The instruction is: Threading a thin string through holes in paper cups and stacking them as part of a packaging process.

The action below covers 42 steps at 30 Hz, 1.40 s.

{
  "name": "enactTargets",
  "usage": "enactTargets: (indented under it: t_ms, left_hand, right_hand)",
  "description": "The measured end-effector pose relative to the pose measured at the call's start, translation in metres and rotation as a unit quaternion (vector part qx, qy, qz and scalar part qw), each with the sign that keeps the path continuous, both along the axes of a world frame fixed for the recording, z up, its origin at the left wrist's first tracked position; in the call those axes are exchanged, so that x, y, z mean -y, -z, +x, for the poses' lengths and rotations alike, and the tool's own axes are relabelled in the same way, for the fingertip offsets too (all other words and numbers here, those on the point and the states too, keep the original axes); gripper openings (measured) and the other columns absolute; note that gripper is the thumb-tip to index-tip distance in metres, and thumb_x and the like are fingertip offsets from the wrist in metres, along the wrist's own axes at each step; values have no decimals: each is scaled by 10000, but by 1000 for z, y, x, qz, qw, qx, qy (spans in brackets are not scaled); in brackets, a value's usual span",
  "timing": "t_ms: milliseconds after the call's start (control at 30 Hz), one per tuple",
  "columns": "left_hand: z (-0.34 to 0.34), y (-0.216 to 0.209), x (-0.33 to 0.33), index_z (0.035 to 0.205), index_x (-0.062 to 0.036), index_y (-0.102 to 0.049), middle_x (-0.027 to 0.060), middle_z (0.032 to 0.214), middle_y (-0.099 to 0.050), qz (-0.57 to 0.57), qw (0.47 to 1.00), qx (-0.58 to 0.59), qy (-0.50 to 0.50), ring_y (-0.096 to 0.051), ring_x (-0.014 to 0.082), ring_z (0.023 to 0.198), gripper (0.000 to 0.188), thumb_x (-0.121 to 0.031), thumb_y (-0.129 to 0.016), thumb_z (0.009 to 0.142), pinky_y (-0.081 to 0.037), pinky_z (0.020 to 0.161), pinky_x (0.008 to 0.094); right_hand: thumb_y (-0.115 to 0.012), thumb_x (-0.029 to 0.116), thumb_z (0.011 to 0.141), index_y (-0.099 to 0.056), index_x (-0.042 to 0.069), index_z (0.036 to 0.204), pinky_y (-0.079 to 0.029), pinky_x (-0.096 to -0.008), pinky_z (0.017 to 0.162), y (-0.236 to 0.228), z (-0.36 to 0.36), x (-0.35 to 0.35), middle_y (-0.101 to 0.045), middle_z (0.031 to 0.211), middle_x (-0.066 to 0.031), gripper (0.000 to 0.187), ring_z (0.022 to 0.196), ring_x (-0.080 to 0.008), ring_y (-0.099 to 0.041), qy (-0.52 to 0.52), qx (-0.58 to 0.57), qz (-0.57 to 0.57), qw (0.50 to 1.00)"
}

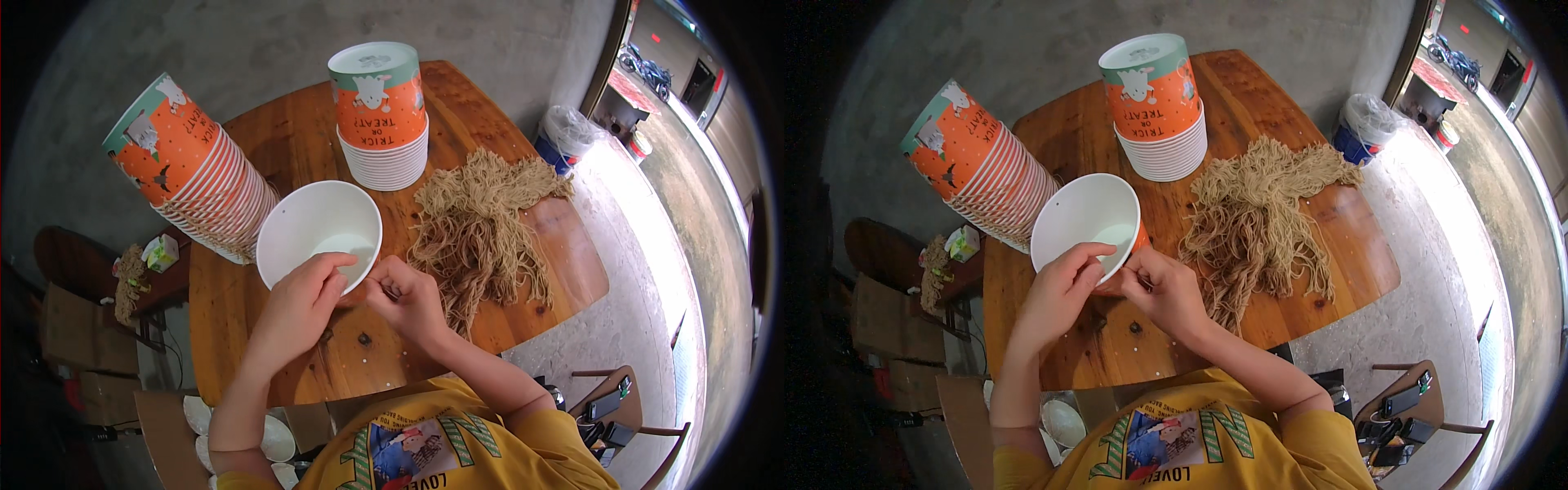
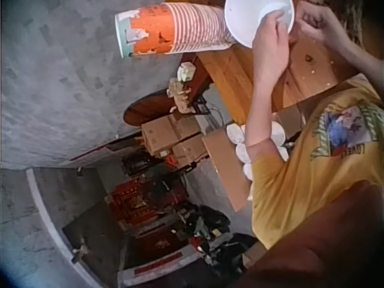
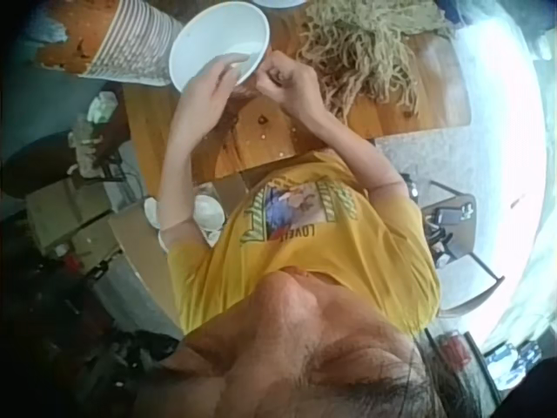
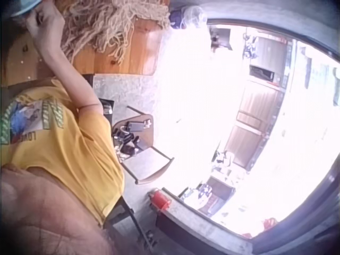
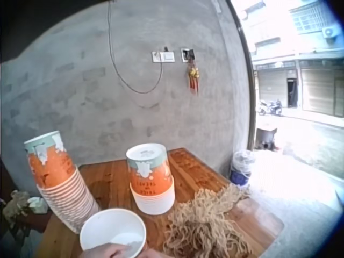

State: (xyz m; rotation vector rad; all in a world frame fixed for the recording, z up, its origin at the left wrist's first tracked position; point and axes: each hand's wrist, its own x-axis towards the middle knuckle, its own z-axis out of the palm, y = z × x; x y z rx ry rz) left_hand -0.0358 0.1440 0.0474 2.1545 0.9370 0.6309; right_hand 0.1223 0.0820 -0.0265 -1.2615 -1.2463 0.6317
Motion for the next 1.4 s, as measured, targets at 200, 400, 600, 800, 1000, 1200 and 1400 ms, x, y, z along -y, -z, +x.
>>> enactTargets:
  t_ms: [200,400,600,800,1000,1200,1400]
  left_hand:
    - [4,-3,-40,1014,-14,-600,62,792,-627,-180,976,-56,108,-557,108,711,156,-143,-550,939,-464,654,286]
    - [10,-6,-35,935,-8,-544,79,815,-611,-115,986,-74,91,-570,178,729,125,-133,-551,935,-464,678,308]
    - [13,-15,-21,931,-15,-546,97,925,-563,-8,999,11,52,-565,236,811,74,-88,-546,931,-459,744,312]
    - [8,-2,-29,1102,-33,-527,58,985,-574,-119,987,80,72,-549,144,825,189,-59,-569,919,-459,758,275]
    - [12,-6,-34,1308,-36,-434,48,1018,-587,-314,940,91,95,-553,93,883,433,-42,-599,908,-475,763,252]
    - [14,-4,-39,1161,-38,-536,18,939,-597,-357,928,82,66,-557,76,845,263,-71,-609,911,-460,745,223]
    - [18,-7,-39,1001,-30,-599,4,915,-611,-343,935,76,51,-558,75,833,125,-125,-610,921,-465,755,230]
  right_hand:
    - [-646,12,844,-569,23,834,-327,-191,498,2,-2,-4,-465,629,53,78,569,1,-378,-7,-1,20,1000]
    - [-650,36,875,-579,25,859,-328,-194,511,-8,7,1,-461,625,49,74,564,-6,-372,-14,-4,-10,1000]
    - [-661,112,892,-576,44,957,-418,-275,504,-23,22,-8,-526,609,-58,127,499,-143,-452,-21,39,-11,999]
    - [-666,126,898,-598,30,906,-413,-256,537,-28,20,-19,-538,622,5,118,556,-45,-441,-81,6,-57,995]
    - [-624,138,944,-604,16,906,-444,-203,726,-26,21,-22,-612,852,43,129,784,-37,-535,-158,-228,-82,957]
    - [-610,168,957,-589,40,973,-439,-199,713,-40,29,-19,-619,878,22,130,779,-38,-537,-167,-211,-94,958]
    - [-566,203,981,-577,68,941,-379,-179,552,-79,53,-16,-639,856,19,141,634,-17,-497,-249,-150,-141,946]
